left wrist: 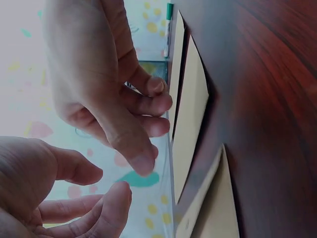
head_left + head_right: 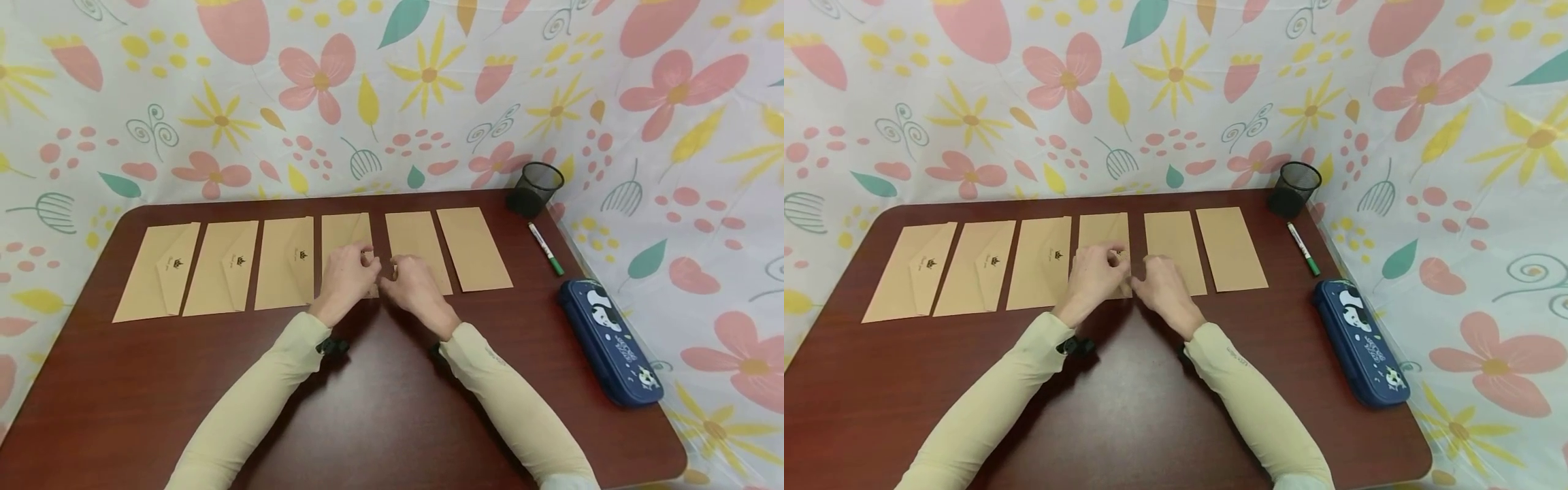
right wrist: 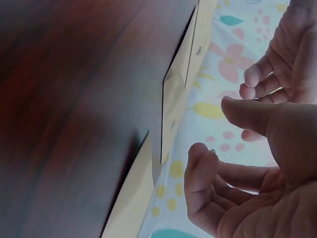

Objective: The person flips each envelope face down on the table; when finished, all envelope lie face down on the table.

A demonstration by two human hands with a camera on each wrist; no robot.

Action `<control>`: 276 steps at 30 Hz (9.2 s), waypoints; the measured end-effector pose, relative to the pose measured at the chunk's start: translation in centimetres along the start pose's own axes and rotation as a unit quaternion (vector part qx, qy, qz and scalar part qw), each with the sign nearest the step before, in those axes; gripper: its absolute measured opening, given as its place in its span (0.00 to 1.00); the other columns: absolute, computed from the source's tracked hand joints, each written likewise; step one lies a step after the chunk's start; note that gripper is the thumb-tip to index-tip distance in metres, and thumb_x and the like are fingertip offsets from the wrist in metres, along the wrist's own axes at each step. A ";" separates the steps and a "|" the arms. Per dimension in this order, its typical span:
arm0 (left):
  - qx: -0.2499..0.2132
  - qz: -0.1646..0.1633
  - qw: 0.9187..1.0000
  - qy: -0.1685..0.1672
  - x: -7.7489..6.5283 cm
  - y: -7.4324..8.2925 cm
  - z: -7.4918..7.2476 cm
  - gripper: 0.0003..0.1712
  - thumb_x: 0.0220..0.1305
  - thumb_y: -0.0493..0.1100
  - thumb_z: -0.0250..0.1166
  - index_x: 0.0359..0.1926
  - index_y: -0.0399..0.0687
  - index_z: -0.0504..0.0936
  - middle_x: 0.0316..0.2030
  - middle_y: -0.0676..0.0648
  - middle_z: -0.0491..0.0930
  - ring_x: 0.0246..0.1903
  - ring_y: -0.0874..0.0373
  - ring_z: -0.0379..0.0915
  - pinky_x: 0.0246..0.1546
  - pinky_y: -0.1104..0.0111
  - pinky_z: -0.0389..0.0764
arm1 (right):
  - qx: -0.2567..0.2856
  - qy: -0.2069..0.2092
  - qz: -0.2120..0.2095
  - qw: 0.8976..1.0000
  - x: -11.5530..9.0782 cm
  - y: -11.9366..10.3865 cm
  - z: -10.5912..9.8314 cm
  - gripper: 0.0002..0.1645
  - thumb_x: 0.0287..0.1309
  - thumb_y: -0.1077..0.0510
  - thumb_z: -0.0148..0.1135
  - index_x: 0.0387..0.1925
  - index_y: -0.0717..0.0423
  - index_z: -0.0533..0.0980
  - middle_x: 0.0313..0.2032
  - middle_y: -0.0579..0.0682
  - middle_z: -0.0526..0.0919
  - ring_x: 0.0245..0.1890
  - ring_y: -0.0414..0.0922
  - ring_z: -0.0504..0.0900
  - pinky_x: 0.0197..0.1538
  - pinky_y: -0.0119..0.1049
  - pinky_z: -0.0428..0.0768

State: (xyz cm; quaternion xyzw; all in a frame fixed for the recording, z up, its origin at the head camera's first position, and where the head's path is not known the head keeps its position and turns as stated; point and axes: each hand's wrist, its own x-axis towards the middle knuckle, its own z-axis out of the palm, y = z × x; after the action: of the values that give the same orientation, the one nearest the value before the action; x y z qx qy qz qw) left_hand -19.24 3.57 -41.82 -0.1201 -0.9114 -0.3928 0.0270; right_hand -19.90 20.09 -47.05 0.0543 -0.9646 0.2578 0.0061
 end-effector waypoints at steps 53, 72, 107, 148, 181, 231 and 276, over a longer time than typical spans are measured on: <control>0.026 -0.085 0.996 0.020 -0.2 -7.7 -3.9 0.20 0.68 0.44 0.72 0.52 0.32 0.90 0.36 0.37 0.93 0.20 0.57 0.84 0.39 0.61 0.88 | -0.007 -0.122 0.087 0.989 2.9 -0.9 3.6 0.22 0.59 0.71 0.48 0.15 0.48 0.63 0.17 0.43 0.60 0.15 0.40 0.60 0.16 0.32 0.62; -0.168 -0.133 0.975 -0.065 0.5 -8.3 -4.4 0.39 0.68 0.44 0.75 0.76 0.39 0.74 0.42 0.39 0.91 0.25 0.60 0.85 0.53 0.61 0.83 | 0.045 -0.078 0.079 0.993 1.2 -0.6 2.0 0.06 0.66 0.64 0.55 0.41 0.59 0.78 0.29 0.52 0.75 0.24 0.47 0.72 0.25 0.38 0.72; -0.211 -0.172 0.959 -0.077 0.1 -7.9 -4.7 0.37 0.69 0.41 0.75 0.75 0.36 0.74 0.48 0.36 0.87 0.25 0.61 0.85 0.42 0.60 0.93 | 0.331 -0.049 0.094 0.938 -1.7 -3.3 -2.5 0.31 0.65 0.60 0.75 0.65 0.62 0.74 0.34 0.46 0.75 0.28 0.41 0.80 0.34 0.31 0.76; -0.167 -0.090 0.981 0.030 -1.6 -1.9 -3.8 0.20 0.65 0.48 0.75 0.52 0.40 0.93 0.42 0.40 0.94 0.41 0.52 0.86 0.36 0.73 0.76 | 0.414 -0.085 0.010 0.906 -1.7 -6.1 -2.7 0.35 0.58 0.68 0.74 0.69 0.57 0.81 0.37 0.43 0.83 0.32 0.39 0.81 0.34 0.28 0.78; -0.221 -0.194 0.955 -0.024 -0.7 -5.7 -4.6 0.28 0.71 0.34 0.68 0.70 0.33 0.81 0.53 0.32 0.89 0.39 0.56 0.86 0.41 0.74 0.82 | 0.155 -0.036 0.088 0.983 -0.6 -3.9 -1.3 0.41 0.69 0.45 0.74 0.75 0.61 0.74 0.44 0.51 0.83 0.39 0.46 0.78 0.48 0.39 0.77; 0.179 -0.080 0.978 -0.067 4.0 -11.4 1.8 0.23 0.59 0.40 0.71 0.13 0.51 0.70 0.19 0.49 0.72 0.24 0.51 0.69 0.23 0.63 0.70 | -0.048 -0.108 0.070 0.991 4.9 0.5 4.8 0.24 0.64 0.45 0.75 0.17 0.49 0.77 0.16 0.40 0.66 0.17 0.39 0.67 0.20 0.32 0.70; 0.071 -0.081 0.993 0.057 -1.9 -9.9 -9.9 0.26 0.73 0.45 0.66 0.61 0.29 0.86 0.37 0.34 0.92 0.43 0.36 0.89 0.42 0.49 0.87 | 0.047 -0.139 0.012 0.989 3.4 -13.3 6.3 0.25 0.69 0.47 0.72 0.20 0.53 0.74 0.16 0.44 0.70 0.16 0.40 0.71 0.20 0.33 0.69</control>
State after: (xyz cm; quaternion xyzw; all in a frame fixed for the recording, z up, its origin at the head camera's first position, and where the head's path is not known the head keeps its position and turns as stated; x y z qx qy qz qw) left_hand -20.20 -10.55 -42.30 -0.0213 -0.9405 -0.3346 0.0559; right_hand -21.75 5.20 -45.74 0.0781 -0.9434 0.2932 -0.1337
